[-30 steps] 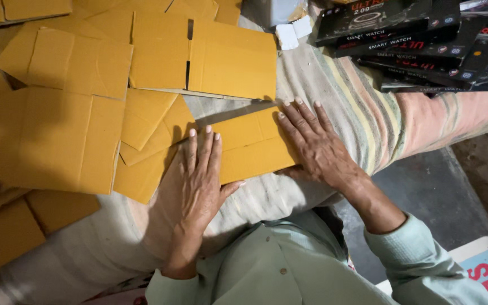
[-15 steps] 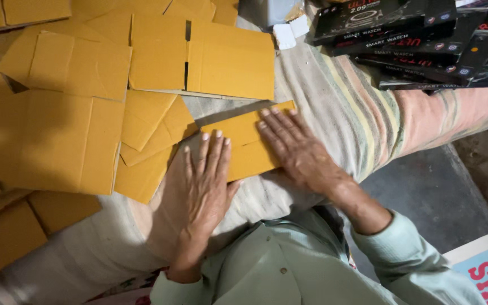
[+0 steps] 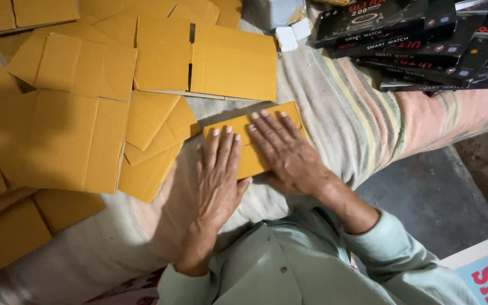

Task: The person folds flat yellow cardboard blanks into open mailer boxes, pressing the sides and tucking the flaps to shape each box by hand. They work one blank at a time on a padded cloth surface, forming a box and setting it with the stack of folded boxes.

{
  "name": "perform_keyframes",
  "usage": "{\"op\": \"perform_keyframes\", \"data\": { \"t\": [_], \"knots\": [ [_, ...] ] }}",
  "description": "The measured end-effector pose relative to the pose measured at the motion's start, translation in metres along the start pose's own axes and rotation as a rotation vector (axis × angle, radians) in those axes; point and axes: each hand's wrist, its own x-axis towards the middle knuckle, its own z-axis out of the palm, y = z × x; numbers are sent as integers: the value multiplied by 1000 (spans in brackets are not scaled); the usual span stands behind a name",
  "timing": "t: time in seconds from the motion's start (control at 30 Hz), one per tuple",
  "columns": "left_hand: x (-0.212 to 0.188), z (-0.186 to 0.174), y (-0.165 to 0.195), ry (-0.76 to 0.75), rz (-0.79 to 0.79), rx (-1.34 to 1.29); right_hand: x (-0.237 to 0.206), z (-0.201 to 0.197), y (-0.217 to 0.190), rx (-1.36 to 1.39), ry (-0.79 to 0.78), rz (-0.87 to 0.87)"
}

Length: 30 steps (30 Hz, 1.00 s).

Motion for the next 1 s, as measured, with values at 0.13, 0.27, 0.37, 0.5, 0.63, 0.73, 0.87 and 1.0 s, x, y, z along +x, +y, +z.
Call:
{"op": "perform_keyframes", "data": {
  "t": [0.13,0.27,0.37,0.5,0.63,0.73,0.87,1.0],
  "knots": [
    [-6,4,-23,82,-7,-108,-14,-10,26,46,-15,59],
    [-9,13,-26,139,-83,-318,-15,7,30,206,118,186],
    [1,20,-20,272,-149,-493,-12,21,30,285,257,289],
    [13,18,-13,321,-349,-803,-18,24,28,462,343,364],
    [30,7,-11,285,-569,-1148,-26,21,28,550,361,340],
    [38,1,-8,237,-559,-1211,-27,19,26,293,330,380],
    [42,1,-7,255,-606,-1185,-10,21,17,-144,283,379],
    [40,10,-10,316,-526,-1263,21,25,-10,-49,299,213]
  ]
}}
